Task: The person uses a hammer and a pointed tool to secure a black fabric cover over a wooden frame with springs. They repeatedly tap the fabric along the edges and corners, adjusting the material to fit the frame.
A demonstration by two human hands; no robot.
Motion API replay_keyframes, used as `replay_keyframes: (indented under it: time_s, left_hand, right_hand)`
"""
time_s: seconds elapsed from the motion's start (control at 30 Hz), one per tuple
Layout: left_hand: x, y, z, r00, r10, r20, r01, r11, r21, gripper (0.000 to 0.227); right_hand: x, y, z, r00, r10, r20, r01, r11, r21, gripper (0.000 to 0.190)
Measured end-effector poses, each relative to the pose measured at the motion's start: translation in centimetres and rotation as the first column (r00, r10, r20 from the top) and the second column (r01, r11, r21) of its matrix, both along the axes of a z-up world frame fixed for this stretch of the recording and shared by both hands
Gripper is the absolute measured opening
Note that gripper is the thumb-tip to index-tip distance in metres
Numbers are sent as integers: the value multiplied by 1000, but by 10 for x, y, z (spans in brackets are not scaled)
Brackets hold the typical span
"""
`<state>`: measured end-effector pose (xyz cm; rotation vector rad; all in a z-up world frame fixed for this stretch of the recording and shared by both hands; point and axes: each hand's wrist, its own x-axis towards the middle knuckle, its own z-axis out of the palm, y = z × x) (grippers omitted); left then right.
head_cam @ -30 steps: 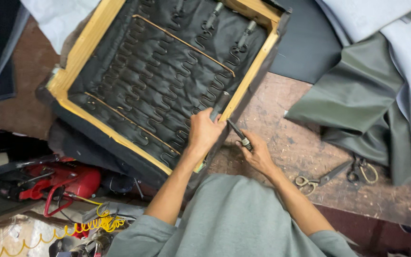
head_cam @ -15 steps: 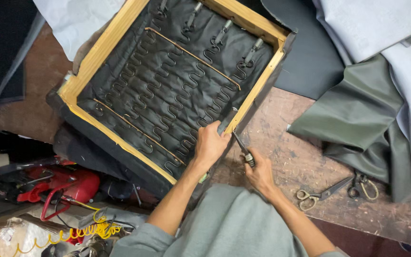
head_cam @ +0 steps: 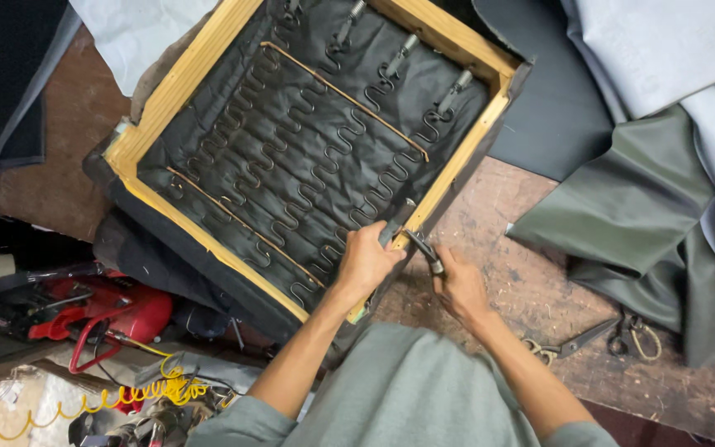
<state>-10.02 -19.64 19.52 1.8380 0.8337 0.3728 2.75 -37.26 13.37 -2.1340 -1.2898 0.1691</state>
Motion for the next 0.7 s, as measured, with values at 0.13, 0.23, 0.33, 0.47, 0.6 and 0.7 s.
replay_keyframes:
  time_s: [0.13, 0.23, 0.33, 0.47, 0.6, 0.7]
  left_hand:
    - [0, -3, 3, 1000, 20, -4, -19, 998, 58, 30]
    - [4, -2, 9, 1000, -4, -10, 5, 999, 47, 27]
    - [0, 0, 14, 998, -17, -53, 16, 1000, -9, 33]
    - [20, -6, 18, 995, 63, -81, -50, 987, 152, 41]
    - [29, -8, 14, 998, 63, -31, -50, 950, 309, 38]
    - [31, -9, 7, 998, 47, -33, -33, 935, 353, 38]
  right_hand:
    - [34, -29, -9, 515, 51, -856, -284, 952, -114, 19]
    - [55, -55, -12, 354, -33, -935, -189, 976, -106, 28]
    - [46, -71, -22, 491, -52, -870, -131, 982, -133, 40]
    - [29, -69, -28, 726, -173, -666, 7, 970, -244, 45]
    - [9, -47, -23, 705, -7, -710, -33, 999, -41, 43]
    - [1, -31, -18, 660, 21, -751, -35, 999, -3, 44]
